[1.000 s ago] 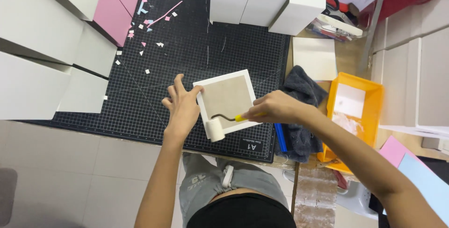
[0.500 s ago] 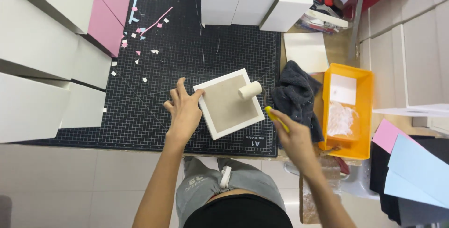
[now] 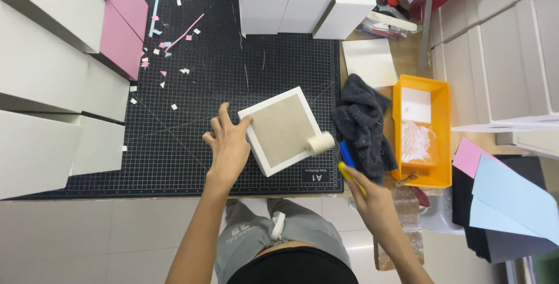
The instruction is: Assembling cardboard boxes by applying glue with a roller and smoothing edges with a plastic tool.
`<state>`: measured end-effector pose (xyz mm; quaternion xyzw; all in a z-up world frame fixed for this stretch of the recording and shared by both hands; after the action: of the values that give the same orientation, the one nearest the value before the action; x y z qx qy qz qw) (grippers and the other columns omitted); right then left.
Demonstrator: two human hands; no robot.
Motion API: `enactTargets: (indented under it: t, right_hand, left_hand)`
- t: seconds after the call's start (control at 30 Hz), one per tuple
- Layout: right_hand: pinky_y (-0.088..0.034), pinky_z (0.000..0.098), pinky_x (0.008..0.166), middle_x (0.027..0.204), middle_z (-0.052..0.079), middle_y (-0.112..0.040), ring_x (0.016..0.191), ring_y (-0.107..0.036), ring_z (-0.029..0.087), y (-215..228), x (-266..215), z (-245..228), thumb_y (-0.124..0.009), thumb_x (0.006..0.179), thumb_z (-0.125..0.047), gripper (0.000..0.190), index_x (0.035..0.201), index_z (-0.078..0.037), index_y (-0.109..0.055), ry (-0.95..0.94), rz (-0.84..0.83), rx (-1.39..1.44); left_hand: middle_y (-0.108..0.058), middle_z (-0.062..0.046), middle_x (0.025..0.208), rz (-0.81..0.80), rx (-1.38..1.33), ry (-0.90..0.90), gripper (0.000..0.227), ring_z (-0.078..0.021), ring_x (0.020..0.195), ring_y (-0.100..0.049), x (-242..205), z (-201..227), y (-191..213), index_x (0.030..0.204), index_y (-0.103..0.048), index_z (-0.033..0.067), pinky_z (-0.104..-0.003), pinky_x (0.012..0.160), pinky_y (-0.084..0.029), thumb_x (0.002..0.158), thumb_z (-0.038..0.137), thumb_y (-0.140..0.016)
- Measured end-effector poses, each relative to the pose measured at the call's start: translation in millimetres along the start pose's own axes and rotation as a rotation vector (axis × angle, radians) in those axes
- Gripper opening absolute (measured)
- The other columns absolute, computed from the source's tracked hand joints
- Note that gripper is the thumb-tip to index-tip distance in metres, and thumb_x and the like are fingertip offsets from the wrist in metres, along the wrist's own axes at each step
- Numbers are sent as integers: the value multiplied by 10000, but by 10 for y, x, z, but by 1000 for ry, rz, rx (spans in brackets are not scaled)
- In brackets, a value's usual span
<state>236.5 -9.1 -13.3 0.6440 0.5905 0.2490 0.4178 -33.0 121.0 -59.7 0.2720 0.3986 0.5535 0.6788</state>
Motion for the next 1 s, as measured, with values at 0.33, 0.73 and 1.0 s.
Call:
enactTargets:
  t: [0.33, 0.73, 1.0]
  right_hand:
    - [-586, 448, 765, 848, 98, -806, 857, -745, 359, 105, 45, 69, -605, 939, -347, 299, 1211, -429, -698, -114, -119, -178]
    - [-578, 333, 748, 1172, -18, -776, 703, -786, 169, 329, 391, -354, -551, 951, -325, 390, 1320, -255, -656, -14, -308, -181]
    - [-498, 380, 619, 963, 124, -726, 644, -665, 247, -327, 813, -604, -515, 1000, -208, 333, 1288, -91, -635, 149, -117, -38]
  left_hand:
    - [-248, -262, 1502, 9, -46, -11, 461, -418, 1178, -374, -8, -51, -24, 1198, -710, 124, -642, 894, -348, 873, -136, -513]
    - [-197, -191, 1538, 30, 31, -11, 416, -399, 1263, -330, 97, -240, -305, 1245, -633, 266, -643, 935, -354, 936, 47, -461]
    - [-160, -201, 1555, -38, -17, -18, 461, -402, 1300, -284, 52, -226, -228, 1274, -603, 236, -637, 968, -318, 926, -19, -440]
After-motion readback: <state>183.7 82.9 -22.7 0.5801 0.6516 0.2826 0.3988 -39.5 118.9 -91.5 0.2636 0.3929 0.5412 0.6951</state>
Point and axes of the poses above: each hand's wrist, its own x-axis towards the middle knuckle, its own y-axis out of the back of the hand, z = x × y, the point moved 1 cm from there along x, towards the middle knuckle
